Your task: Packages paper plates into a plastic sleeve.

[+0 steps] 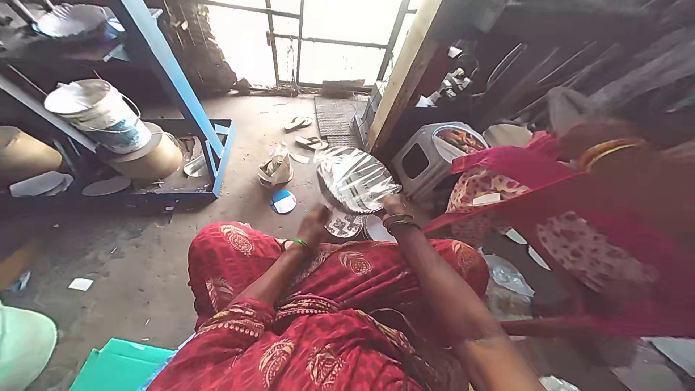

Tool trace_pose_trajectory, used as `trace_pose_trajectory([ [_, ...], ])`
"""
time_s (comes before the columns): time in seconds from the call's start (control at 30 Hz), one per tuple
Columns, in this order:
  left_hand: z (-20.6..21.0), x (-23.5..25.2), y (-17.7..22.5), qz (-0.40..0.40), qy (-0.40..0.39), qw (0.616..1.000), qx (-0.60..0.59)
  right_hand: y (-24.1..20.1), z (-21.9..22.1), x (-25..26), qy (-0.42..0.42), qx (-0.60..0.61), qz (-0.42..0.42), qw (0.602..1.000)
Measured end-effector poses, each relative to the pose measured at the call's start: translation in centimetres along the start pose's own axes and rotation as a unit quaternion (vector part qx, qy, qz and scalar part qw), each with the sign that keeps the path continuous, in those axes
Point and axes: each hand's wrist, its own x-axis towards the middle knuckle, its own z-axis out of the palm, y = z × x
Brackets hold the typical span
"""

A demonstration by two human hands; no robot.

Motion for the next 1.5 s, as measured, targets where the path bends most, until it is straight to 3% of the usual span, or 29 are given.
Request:
trace_pose_trajectory([
  [0.07,2.3,-1.9,1.2,0.085,-0.122,0.989,0.021,0.8,0.0,-0.3,0.022,0.042,-0.008,0.999],
  [0.2,1.3,-1.5,4.0,0.139,-0.102,0.985,-0.004,0.4,-0.4,-1.9,0.009,0.044,0.003,0.999],
  [0.3,-2.9,0.2,4.9,0.106,-0.080,0.986,-0.101,-0.2,-2.0,-2.1,-0.148,0.073,0.058,0.985],
  [0.4,-5.7,0.9,4.4,0.064,-0.012,0.946,-0.318,-0.3,-4.1,-2.2,-0.270,0.004,0.074,0.960],
  [0.47,-6.8,0.7,3.7,0.042,-0.007,0.922,-0.385,-0.8,-4.9,-3.2,-0.306,-0.088,0.012,0.948],
  [0.53,-7.2,-0.2,3.1,0.024,-0.014,0.919,-0.394,-0.1,-5.4,-3.7,-0.336,-0.155,-0.139,0.919],
  [0.6,-7.4,-1.1,3.4,0.021,-0.019,0.910,-0.413,1.2,-4.8,-3.2,-0.345,-0.189,-0.331,0.858],
  [0.67,-8.0,-2.0,4.2,0.021,-0.015,0.905,-0.424,1.8,-3.2,-2.7,-0.370,-0.216,-0.458,0.779],
  [0.77,-9.5,-2.6,5.7,0.018,0.025,0.893,-0.448,1.3,0.0,-3.5,-0.381,-0.232,-0.552,0.705],
  [0.97,-11.6,-2.9,6.7,0.010,0.065,0.890,-0.451,-3.9,1.9,-4.5,-0.313,-0.291,-0.636,0.643],
  [1.1,-11.5,-3.2,6.9,0.022,0.026,0.878,-0.478,-6.0,1.5,-2.5,-0.351,-0.379,-0.593,0.618],
  [1.23,-11.7,-2.3,7.1,0.051,0.067,0.860,-0.503,-4.3,0.6,-0.9,-0.364,-0.460,-0.557,0.588],
  [1.37,-12.9,-1.8,5.6,0.054,0.157,0.851,-0.498,-2.2,-0.2,-1.2,-0.330,-0.356,-0.635,0.601],
  [1.5,-15.6,-1.5,3.5,-0.036,0.285,0.867,-0.407,-4.4,-0.3,-3.1,-0.300,-0.265,-0.663,0.633],
])
